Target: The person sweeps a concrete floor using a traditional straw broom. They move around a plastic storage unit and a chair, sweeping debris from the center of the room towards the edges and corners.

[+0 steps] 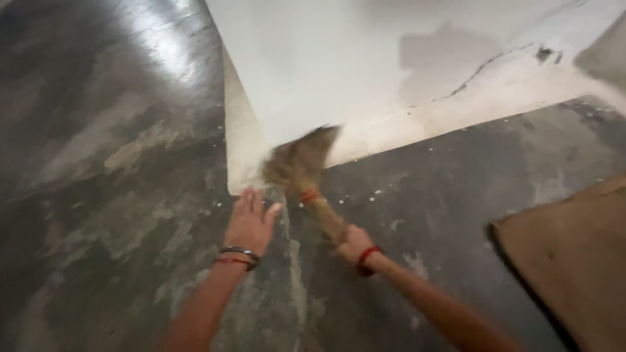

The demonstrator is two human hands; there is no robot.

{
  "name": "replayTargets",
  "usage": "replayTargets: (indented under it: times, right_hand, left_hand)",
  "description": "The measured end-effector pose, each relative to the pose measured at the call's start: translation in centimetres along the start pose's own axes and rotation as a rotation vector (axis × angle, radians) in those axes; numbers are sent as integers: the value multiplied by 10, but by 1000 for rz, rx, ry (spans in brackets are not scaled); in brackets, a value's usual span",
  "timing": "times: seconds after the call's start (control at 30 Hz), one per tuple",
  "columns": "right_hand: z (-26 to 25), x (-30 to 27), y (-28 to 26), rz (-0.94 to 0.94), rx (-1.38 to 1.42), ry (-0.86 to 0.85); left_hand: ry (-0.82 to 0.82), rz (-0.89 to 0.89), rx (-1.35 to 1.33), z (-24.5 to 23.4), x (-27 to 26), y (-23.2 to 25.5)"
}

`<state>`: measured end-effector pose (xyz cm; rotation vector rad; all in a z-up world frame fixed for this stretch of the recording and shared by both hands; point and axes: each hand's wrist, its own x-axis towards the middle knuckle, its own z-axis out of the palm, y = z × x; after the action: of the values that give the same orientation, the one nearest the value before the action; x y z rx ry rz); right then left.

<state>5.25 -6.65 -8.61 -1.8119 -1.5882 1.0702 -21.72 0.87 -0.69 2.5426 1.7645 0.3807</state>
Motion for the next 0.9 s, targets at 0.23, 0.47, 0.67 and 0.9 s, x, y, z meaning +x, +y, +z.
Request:
replayTargets:
  times: [0.23, 0.47, 0.67, 0.9]
  right_hand:
    - [-77, -101, 35, 283, 182, 231]
    - [-99, -105, 160, 567, -171, 586]
    - [108, -103, 132, 232, -312, 274]
    - [204, -111, -96, -49, -40, -292]
  left_hand:
    - [-82, 24, 42, 9, -58, -41]
    - [-205, -148, -166, 54, -137, -59]
    - [-316, -281, -177, 66, -156, -87]
    - [174, -440, 10, 32, -165, -117]
